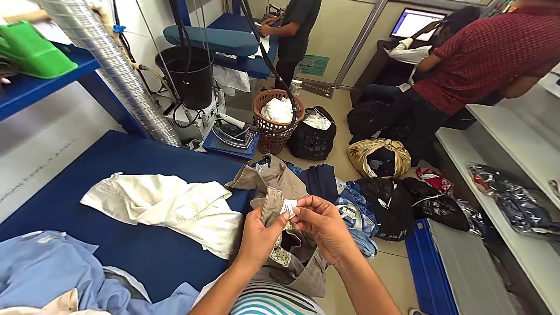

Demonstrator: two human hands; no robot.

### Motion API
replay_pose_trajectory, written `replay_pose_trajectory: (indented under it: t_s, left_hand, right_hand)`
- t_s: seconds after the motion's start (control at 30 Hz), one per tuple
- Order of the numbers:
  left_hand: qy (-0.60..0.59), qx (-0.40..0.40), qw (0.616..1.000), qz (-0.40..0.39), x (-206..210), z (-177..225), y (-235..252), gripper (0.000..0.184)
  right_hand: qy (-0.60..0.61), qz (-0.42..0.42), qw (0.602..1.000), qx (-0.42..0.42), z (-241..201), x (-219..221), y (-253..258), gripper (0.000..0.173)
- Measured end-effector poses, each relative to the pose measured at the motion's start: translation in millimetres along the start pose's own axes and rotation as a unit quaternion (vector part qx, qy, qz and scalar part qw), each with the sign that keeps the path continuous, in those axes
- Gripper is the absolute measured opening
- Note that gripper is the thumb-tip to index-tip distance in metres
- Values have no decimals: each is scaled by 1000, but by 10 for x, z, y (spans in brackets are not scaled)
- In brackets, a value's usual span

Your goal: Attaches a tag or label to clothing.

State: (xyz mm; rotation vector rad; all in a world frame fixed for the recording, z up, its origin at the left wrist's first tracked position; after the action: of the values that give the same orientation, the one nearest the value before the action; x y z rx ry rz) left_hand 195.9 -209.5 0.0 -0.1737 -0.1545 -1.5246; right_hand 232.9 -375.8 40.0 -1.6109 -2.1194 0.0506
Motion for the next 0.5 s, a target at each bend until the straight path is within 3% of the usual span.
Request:
replay_pose_trajectory:
  t_s: [0.17,0.5]
  left_hand:
    - [-40,-21,999,5,-13,-8,-1,18]
    - [-38,-19,999,-8,-24,-6,-8,18]
  right_hand:
    - [-24,-3,1000,-6,36,-31,9,25]
    - [-17,-53,998,2,54,-42,7,12]
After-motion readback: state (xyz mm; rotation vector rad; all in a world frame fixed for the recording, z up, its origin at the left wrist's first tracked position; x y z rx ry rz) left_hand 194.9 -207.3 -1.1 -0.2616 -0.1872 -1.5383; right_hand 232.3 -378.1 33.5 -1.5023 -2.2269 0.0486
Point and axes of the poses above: each hand's wrist, its own y-axis towards the middle knuckle, its own x-axis out of the palm, z = x × y, the point moved 1 cm from there along y, towards the middle knuckle, and after that the axes turned 6 degrees about -z, right-handed, at the moved point
